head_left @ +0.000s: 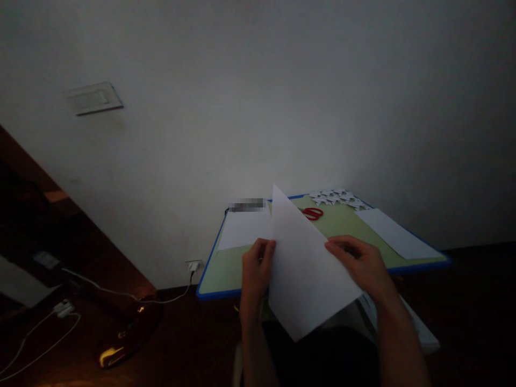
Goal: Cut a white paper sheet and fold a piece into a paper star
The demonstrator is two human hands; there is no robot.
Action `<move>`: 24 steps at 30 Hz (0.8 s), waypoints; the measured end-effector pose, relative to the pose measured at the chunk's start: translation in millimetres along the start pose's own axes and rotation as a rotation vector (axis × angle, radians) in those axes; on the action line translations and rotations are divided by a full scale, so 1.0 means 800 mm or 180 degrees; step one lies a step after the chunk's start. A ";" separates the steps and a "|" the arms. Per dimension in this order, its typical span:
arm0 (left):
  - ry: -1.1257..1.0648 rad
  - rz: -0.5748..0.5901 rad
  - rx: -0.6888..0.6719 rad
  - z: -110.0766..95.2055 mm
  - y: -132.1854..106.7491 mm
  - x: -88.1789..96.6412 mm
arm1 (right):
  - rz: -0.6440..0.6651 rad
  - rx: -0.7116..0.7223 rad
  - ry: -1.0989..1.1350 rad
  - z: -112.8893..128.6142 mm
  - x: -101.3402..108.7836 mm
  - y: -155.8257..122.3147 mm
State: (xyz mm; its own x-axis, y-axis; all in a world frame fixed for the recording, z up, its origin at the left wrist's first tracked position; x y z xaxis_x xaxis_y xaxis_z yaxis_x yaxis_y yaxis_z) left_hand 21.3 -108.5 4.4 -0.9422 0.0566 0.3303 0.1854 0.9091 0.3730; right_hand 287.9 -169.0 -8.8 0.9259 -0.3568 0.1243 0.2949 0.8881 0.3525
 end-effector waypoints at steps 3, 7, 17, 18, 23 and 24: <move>-0.0017 -0.0184 -0.0006 0.000 0.000 0.005 | 0.0173 0.0035 -0.0078 0.002 -0.006 -0.001; -0.0049 -0.0261 0.0023 0.003 0.001 0.007 | 0.0330 0.0070 -0.0128 0.002 -0.011 -0.001; -0.0139 -0.0180 0.0071 0.006 -0.001 0.000 | 0.0395 0.0120 -0.0242 0.005 -0.011 -0.002; -0.0151 -0.0197 0.0074 0.005 -0.001 0.001 | 0.0396 0.0130 -0.0241 0.006 -0.011 -0.002; -0.0385 -0.0234 -0.0020 0.002 0.000 0.003 | 0.0627 0.0142 -0.0273 0.006 -0.013 -0.002; -0.0409 -0.0253 -0.0059 0.001 0.000 0.004 | 0.0726 0.0156 -0.0292 0.006 -0.015 -0.003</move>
State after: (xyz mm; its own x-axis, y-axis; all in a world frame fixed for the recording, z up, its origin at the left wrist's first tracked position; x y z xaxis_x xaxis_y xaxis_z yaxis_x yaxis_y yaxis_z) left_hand 17.8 -108.1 4.8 -0.9819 0.0382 0.1857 0.1127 0.9051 0.4100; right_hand 274.8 -168.4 -6.4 0.9412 -0.1755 0.2887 0.0669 0.9343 0.3501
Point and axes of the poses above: each hand's wrist, its own y-axis towards the middle knuckle, its own x-axis out of the back of the hand, z = x × y, the point moved 7 cm from there along y, towards the middle knuckle, and after that the axes turned 8 degrees about z, right-handed, at the moved point
